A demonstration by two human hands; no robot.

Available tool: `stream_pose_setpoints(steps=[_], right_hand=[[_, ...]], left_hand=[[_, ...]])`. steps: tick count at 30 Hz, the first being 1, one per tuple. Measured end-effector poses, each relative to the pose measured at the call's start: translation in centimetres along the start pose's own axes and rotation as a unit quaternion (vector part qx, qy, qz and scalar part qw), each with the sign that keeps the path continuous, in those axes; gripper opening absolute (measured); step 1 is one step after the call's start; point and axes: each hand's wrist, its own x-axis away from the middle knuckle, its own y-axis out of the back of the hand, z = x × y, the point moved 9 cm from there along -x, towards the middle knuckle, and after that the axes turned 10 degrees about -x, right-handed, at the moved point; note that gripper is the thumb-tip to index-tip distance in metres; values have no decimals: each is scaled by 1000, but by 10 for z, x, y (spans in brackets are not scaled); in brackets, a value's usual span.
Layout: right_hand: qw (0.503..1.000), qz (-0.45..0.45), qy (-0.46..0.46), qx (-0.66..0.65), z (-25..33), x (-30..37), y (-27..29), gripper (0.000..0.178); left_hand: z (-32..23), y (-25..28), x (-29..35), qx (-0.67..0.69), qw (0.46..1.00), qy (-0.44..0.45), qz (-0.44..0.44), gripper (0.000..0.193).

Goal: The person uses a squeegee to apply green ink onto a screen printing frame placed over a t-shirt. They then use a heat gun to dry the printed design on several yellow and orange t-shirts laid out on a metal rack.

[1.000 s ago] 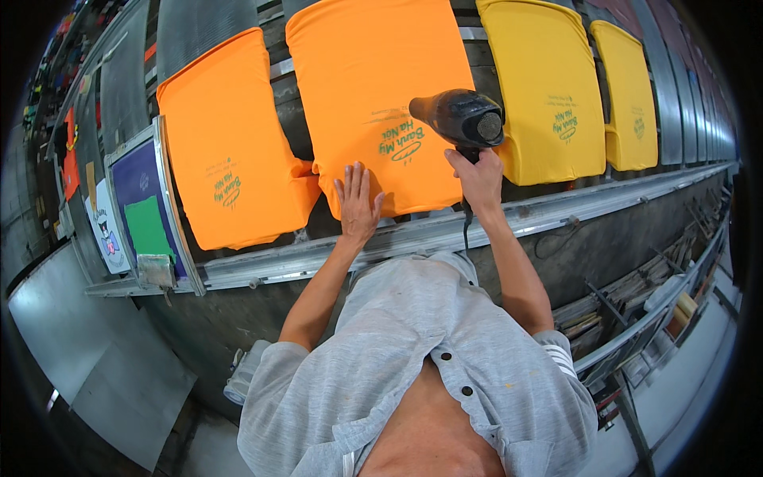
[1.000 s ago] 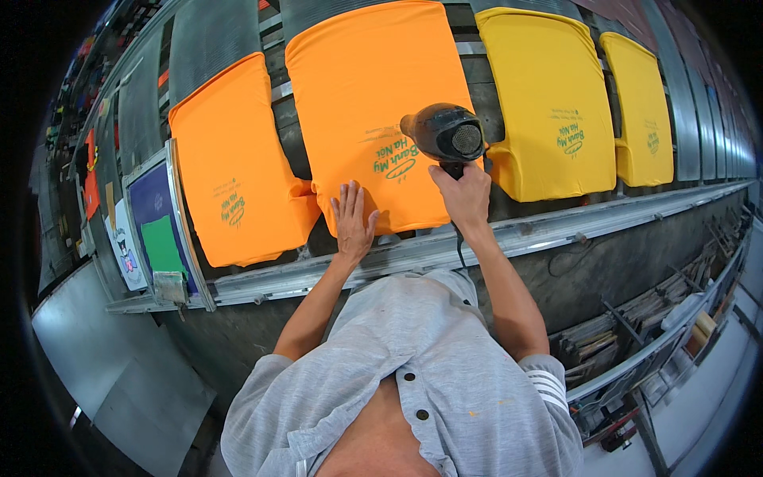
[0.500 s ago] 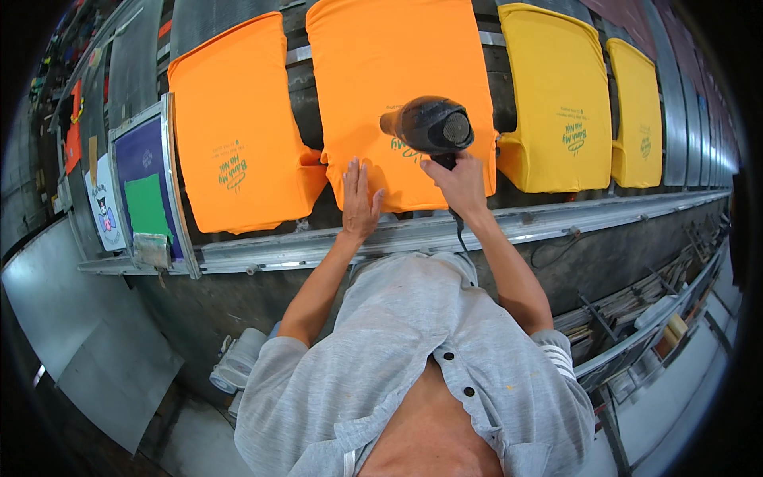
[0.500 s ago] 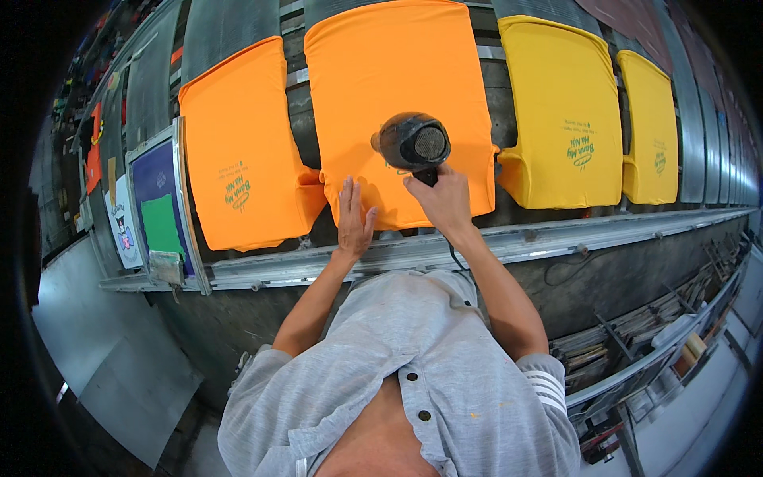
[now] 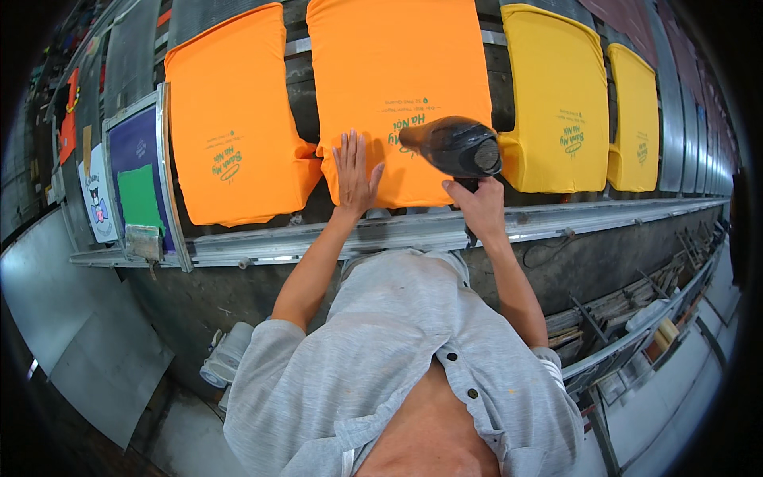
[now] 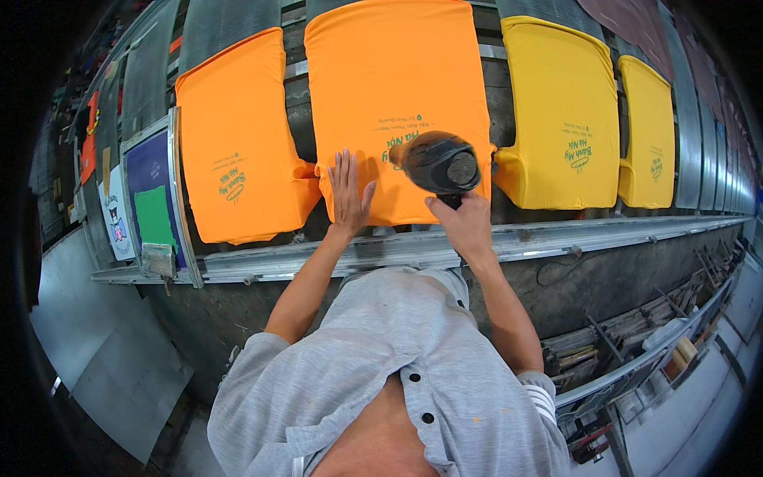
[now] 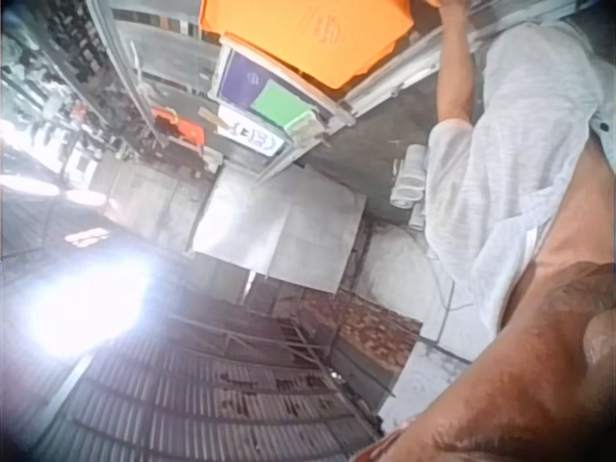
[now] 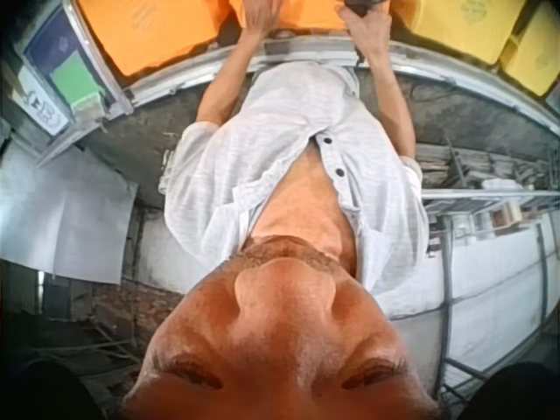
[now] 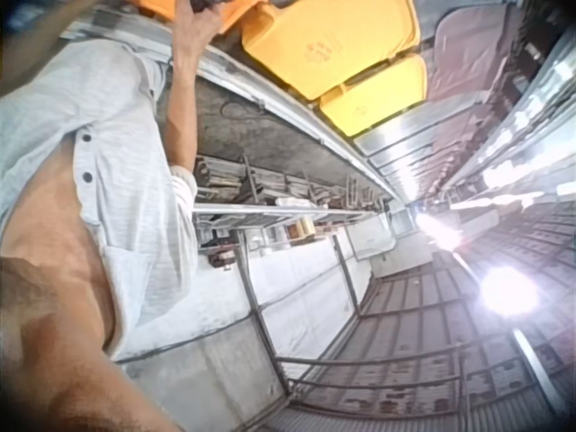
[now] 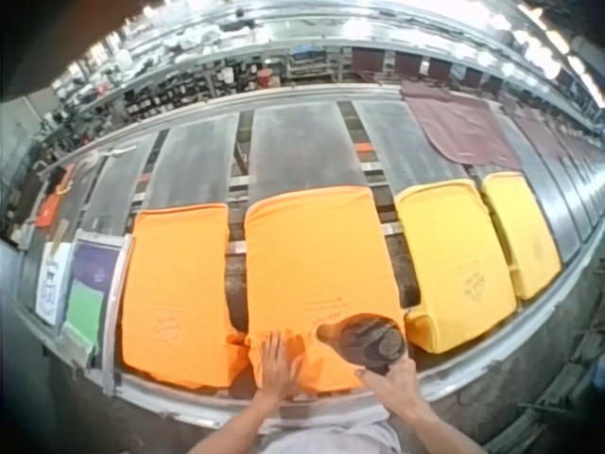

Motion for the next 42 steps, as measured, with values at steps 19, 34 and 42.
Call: stream_pose_setpoints(steps=[19, 34, 42], right_hand=[[996, -61, 5, -59, 12, -46, 15, 27], [996, -36, -32, 81, -10, -3, 38, 28], [987, -142, 52, -49, -3, 5, 55, 19]], left_hand=[[-2, -20, 3, -44, 998, 12, 39, 82], [-19, -24, -2, -75, 996, -30, 34, 82], [-66, -52, -7, -122, 977, -142, 98, 81]])
